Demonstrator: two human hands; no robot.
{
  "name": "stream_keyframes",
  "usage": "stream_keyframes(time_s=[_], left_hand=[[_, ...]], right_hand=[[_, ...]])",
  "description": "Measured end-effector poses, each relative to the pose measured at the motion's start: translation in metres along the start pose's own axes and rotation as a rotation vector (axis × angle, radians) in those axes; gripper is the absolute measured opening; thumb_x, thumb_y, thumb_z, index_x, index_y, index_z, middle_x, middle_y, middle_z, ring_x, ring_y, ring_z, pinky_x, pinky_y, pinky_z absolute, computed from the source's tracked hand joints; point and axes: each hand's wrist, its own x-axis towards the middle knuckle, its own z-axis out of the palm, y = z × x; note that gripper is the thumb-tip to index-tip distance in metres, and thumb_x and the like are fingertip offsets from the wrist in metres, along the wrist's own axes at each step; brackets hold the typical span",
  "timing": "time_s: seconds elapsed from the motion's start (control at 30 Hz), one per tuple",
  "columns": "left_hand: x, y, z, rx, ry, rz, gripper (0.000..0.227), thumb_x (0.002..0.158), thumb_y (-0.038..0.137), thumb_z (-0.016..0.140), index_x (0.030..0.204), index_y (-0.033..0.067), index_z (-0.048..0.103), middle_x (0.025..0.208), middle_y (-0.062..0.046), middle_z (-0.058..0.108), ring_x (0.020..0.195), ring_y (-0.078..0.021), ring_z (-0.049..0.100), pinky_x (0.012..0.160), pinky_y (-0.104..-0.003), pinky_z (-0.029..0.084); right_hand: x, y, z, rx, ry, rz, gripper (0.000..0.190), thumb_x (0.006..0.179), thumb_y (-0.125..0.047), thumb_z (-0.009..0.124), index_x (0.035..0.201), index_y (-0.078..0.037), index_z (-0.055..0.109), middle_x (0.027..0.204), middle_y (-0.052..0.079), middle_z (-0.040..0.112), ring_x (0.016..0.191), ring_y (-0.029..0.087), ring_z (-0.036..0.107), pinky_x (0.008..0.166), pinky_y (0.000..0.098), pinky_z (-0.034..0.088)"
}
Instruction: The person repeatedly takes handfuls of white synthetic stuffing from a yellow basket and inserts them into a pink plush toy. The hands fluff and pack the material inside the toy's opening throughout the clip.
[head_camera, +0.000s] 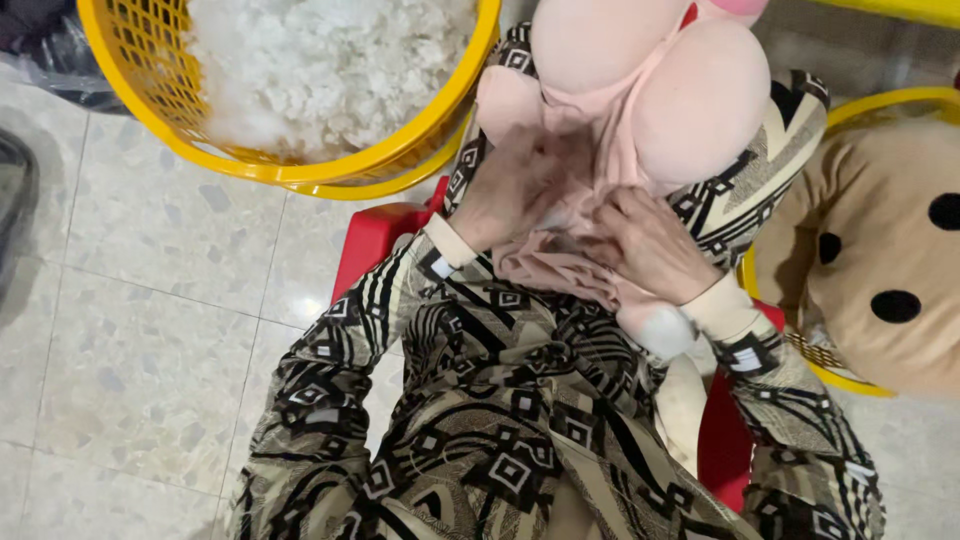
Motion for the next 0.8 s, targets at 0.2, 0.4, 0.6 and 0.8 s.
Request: stream_keyframes(time_s=[0.2, 0.4, 0.6, 0.8], left_hand=[[-0.027, 0.022, 0.015, 0.384, -0.138, 0.091, 0.055, 0.067, 0.027, 0.086, 0.119, 0.0145, 0.072, 0.144, -0.018, 0.049, 0.134, -0.0401, 0.042, 0.106, -0.060, 0.033], [-0.034, 0.012, 0.007, 0.331, -0.301, -0.109, 0.072, 0.067, 0.020, 0.083, 0.134, 0.0045, 0.064, 0.141, -0.018, 0.049, 0.131, -0.0409, 0.045, 0.101, -0.052, 0.041], [-0.032, -0.001, -0.004, 0.083, 0.014, -0.217, 0.046, 0.083, -0.001, 0.068, 0.129, 0.0050, 0.067, 0.118, -0.017, 0.068, 0.103, -0.0360, 0.065, 0.088, -0.042, 0.054], [-0.020, -0.026, -0.045, 0.316, 0.420, -0.261, 0.013, 0.088, -0.001, 0.069, 0.101, 0.0022, 0.068, 0.095, -0.017, 0.065, 0.092, -0.0386, 0.064, 0.080, -0.047, 0.051]], right_hand=[[-0.036, 0.014, 0.037, -0.244, 0.088, 0.118, 0.034, 0.084, -0.003, 0.065, 0.117, 0.000, 0.065, 0.108, 0.016, 0.060, 0.102, 0.032, 0.060, 0.090, 0.0415, 0.052], [-0.047, 0.020, 0.023, 0.106, 0.450, 0.263, 0.018, 0.093, 0.008, 0.064, 0.110, 0.004, 0.066, 0.103, 0.019, 0.062, 0.092, 0.035, 0.062, 0.080, 0.0426, 0.050], [-0.050, 0.023, 0.003, 0.081, 0.676, 0.300, 0.011, 0.101, 0.011, 0.063, 0.111, 0.006, 0.061, 0.106, 0.021, 0.059, 0.098, 0.037, 0.061, 0.084, 0.0441, 0.049], [-0.036, 0.034, 0.003, -0.032, 0.759, 0.207, 0.015, 0.102, 0.013, 0.061, 0.114, 0.004, 0.059, 0.110, 0.020, 0.057, 0.103, 0.039, 0.059, 0.090, 0.0446, 0.048]])
